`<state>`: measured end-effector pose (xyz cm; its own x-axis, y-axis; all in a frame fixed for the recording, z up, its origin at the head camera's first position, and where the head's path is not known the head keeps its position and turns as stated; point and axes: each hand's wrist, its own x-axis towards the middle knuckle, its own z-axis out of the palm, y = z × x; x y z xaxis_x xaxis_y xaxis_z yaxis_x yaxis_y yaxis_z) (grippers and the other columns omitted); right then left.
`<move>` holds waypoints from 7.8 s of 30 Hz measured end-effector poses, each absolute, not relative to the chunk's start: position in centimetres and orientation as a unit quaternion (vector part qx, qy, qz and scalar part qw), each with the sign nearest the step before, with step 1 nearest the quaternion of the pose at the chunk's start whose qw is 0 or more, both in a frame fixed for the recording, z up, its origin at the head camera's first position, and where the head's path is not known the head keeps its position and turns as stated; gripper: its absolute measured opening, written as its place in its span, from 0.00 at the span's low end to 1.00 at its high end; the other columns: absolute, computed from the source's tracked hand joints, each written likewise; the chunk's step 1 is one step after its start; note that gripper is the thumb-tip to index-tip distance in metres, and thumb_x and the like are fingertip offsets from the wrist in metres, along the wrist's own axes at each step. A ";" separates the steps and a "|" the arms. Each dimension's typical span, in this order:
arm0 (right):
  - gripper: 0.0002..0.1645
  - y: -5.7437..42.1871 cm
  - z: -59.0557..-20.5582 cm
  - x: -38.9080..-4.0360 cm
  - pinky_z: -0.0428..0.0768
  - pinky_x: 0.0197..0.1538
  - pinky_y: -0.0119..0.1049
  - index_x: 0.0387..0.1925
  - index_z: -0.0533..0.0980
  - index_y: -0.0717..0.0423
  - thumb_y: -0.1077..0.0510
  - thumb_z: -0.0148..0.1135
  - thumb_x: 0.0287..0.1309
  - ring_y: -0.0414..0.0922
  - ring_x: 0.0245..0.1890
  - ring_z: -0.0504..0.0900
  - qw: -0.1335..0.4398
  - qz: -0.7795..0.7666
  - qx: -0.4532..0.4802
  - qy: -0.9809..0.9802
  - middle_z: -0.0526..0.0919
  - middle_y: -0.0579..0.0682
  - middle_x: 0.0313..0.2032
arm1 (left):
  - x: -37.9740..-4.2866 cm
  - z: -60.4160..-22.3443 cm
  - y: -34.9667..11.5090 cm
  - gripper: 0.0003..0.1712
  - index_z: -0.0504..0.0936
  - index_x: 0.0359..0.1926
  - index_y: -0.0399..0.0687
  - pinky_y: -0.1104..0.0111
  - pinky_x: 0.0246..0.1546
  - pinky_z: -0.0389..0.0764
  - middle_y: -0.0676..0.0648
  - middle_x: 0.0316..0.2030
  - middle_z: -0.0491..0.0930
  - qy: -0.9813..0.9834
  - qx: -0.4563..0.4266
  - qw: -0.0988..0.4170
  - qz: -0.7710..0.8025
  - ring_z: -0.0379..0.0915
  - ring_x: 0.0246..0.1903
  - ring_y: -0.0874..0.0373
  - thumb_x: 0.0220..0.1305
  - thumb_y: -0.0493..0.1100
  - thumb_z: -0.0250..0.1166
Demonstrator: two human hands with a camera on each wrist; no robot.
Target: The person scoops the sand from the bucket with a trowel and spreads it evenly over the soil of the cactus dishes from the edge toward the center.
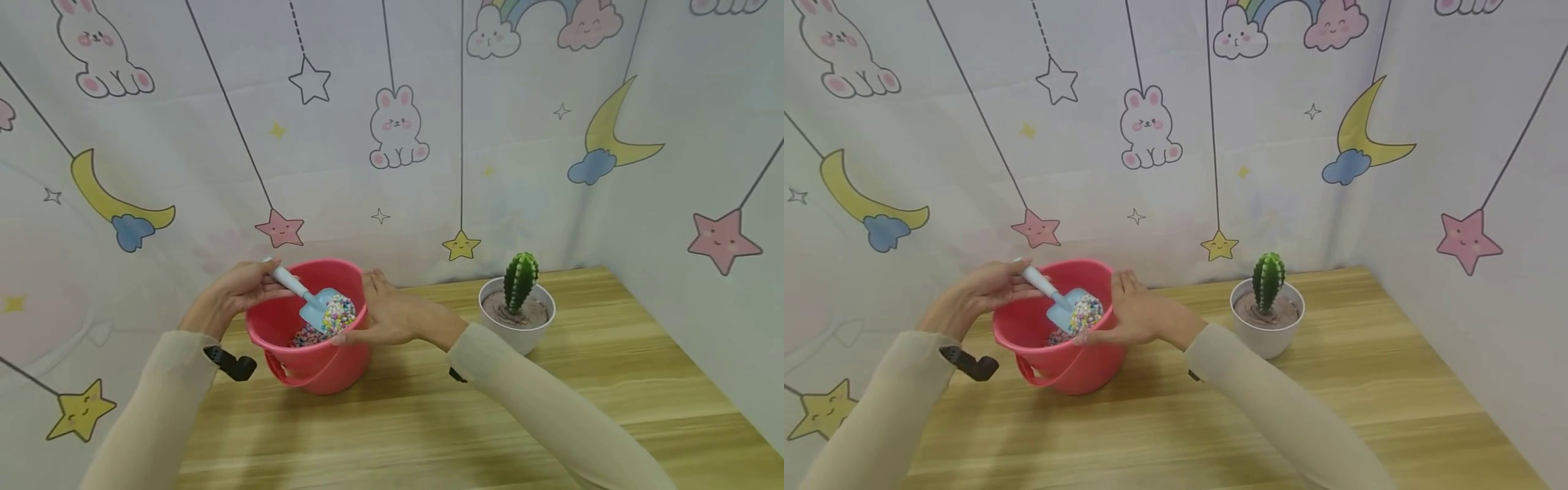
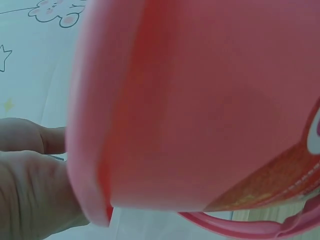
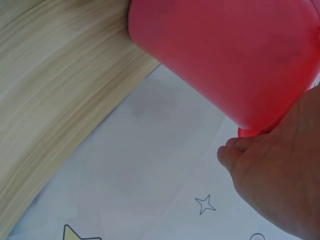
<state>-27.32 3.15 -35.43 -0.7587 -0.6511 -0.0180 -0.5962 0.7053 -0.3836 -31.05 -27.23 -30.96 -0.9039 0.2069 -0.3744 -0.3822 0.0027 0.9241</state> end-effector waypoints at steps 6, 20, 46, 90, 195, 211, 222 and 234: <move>0.78 3.1 -35.6 -27.3 0.78 0.73 0.57 0.84 0.34 0.54 0.11 0.53 0.54 0.58 0.85 0.47 0.076 -0.187 -0.337 0.920 0.45 0.56 0.84 | -30.9 -31.0 -27.5 0.20 0.66 0.62 0.40 0.55 0.58 0.85 0.46 0.37 0.90 0.644 -0.085 0.192 0.735 0.92 0.38 0.52 0.83 0.51 0.50; 0.80 3.1 -35.5 -27.2 0.68 0.80 0.57 0.84 0.30 0.55 0.10 0.51 0.53 0.56 0.87 0.37 0.092 -0.173 -0.321 0.927 0.37 0.57 0.86 | -30.4 -30.8 -27.6 0.18 0.67 0.60 0.46 0.57 0.57 0.86 0.46 0.37 0.90 0.599 -0.107 0.160 0.778 0.93 0.38 0.51 0.81 0.53 0.53; 0.78 3.7 -35.6 -27.6 0.71 0.79 0.57 0.85 0.35 0.52 0.11 0.53 0.53 0.55 0.86 0.47 0.076 -0.205 -0.349 0.911 0.45 0.54 0.85 | -29.6 -31.0 -28.2 0.23 0.68 0.60 0.45 0.58 0.52 0.89 0.44 0.37 0.90 0.549 -0.115 0.133 0.817 0.93 0.37 0.49 0.76 0.54 0.58; 0.38 18.4 -33.0 -20.5 0.89 0.56 0.51 0.64 0.80 0.55 0.39 0.77 0.58 0.47 0.53 0.89 -0.113 -0.234 -0.342 0.903 0.88 0.50 0.58 | -28.4 -30.2 -26.2 0.19 0.69 0.60 0.50 0.57 0.55 0.88 0.47 0.37 0.88 0.560 -0.104 0.100 0.816 0.92 0.37 0.53 0.78 0.53 0.58; 0.65 28.8 -42.8 -26.3 0.56 0.78 0.75 0.85 0.39 0.56 0.38 0.68 0.67 0.73 0.81 0.50 -0.027 -0.296 -0.183 0.937 0.47 0.72 0.82 | -31.5 -30.1 -11.1 0.29 0.65 0.74 0.36 0.55 0.50 0.89 0.28 0.68 0.74 0.545 -0.110 0.096 0.826 0.78 0.65 0.37 0.83 0.48 0.53; 0.68 29.5 -42.5 -25.8 0.54 0.78 0.76 0.84 0.32 0.59 0.34 0.65 0.68 0.74 0.81 0.47 -0.006 -0.280 -0.161 0.946 0.41 0.72 0.82 | -32.2 -30.6 -7.4 0.30 0.64 0.77 0.38 0.50 0.56 0.88 0.28 0.66 0.74 0.535 -0.105 0.094 0.833 0.79 0.65 0.36 0.83 0.46 0.54; 0.68 29.1 -42.4 -26.0 0.54 0.79 0.76 0.84 0.32 0.57 0.33 0.64 0.68 0.73 0.82 0.47 -0.008 -0.285 -0.160 0.945 0.41 0.71 0.83 | -32.7 -31.0 -5.7 0.29 0.64 0.75 0.34 0.50 0.56 0.88 0.27 0.65 0.74 0.545 -0.115 0.087 0.826 0.80 0.63 0.36 0.83 0.46 0.54; 0.67 29.2 -42.4 -26.0 0.54 0.78 0.77 0.84 0.34 0.59 0.33 0.64 0.69 0.75 0.81 0.47 -0.004 -0.285 -0.160 0.945 0.41 0.73 0.82 | -32.9 -31.6 -3.5 0.25 0.66 0.68 0.30 0.54 0.54 0.90 0.25 0.62 0.75 0.560 -0.122 0.091 0.815 0.82 0.61 0.37 0.83 0.45 0.54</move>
